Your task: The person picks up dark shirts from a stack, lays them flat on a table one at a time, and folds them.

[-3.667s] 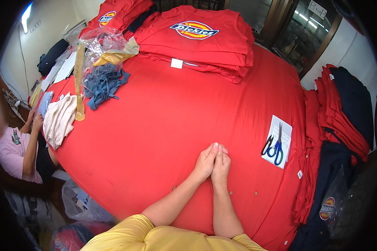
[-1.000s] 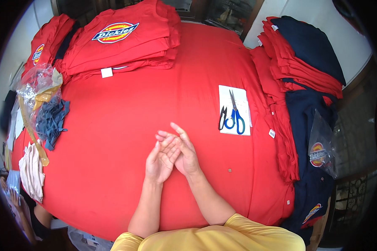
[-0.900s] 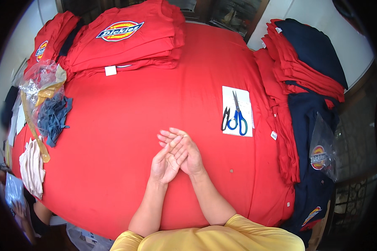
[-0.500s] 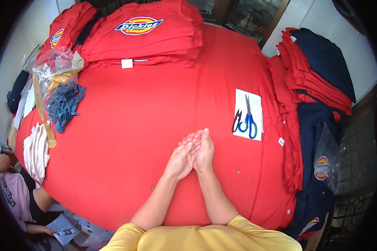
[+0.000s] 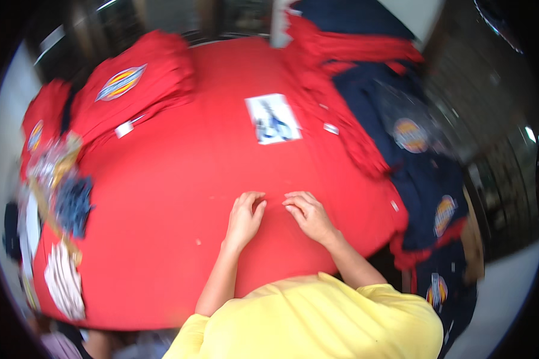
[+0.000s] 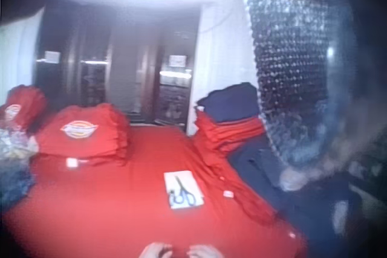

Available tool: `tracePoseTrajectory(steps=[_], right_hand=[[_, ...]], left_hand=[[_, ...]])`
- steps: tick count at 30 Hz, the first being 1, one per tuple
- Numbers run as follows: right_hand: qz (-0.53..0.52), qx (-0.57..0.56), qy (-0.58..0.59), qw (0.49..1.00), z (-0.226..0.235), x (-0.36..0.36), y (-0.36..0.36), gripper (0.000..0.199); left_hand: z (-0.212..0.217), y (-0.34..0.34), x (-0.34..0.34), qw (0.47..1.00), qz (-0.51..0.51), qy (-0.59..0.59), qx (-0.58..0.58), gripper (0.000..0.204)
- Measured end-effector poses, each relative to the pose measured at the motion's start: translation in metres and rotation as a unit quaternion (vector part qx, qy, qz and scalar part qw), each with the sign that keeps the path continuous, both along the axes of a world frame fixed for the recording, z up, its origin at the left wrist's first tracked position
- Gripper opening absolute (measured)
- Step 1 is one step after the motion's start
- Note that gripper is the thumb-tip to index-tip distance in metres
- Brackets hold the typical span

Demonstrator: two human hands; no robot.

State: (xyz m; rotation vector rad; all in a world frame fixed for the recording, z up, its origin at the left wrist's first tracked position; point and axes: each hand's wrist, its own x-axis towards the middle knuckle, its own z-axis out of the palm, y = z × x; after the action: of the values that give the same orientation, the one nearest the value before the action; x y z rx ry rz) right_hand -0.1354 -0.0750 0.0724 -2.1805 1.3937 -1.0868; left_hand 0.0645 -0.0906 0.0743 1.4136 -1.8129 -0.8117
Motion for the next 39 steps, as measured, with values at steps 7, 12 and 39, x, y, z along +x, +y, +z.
tracePoseTrajectory(steps=[7, 12, 39], right_hand=[[-0.331, 0.007, 0.050, 0.942, 0.017, -0.128, 0.157, 0.013], [-0.483, -0.039, 0.084, 0.871, 0.027, -0.134, 0.253, 0.014], [-0.803, 0.269, 0.208, 0.489, 0.056, -0.042, 0.488, 0.041]], left_hand=[[-0.056, 0.065, -0.058, 0.950, -0.156, -0.200, -0.181, 0.037], [-0.066, 0.069, -0.061, 0.935, -0.171, -0.222, -0.218, 0.038], [-0.077, 0.063, -0.048, 0.944, -0.211, -0.149, -0.205, 0.027]])
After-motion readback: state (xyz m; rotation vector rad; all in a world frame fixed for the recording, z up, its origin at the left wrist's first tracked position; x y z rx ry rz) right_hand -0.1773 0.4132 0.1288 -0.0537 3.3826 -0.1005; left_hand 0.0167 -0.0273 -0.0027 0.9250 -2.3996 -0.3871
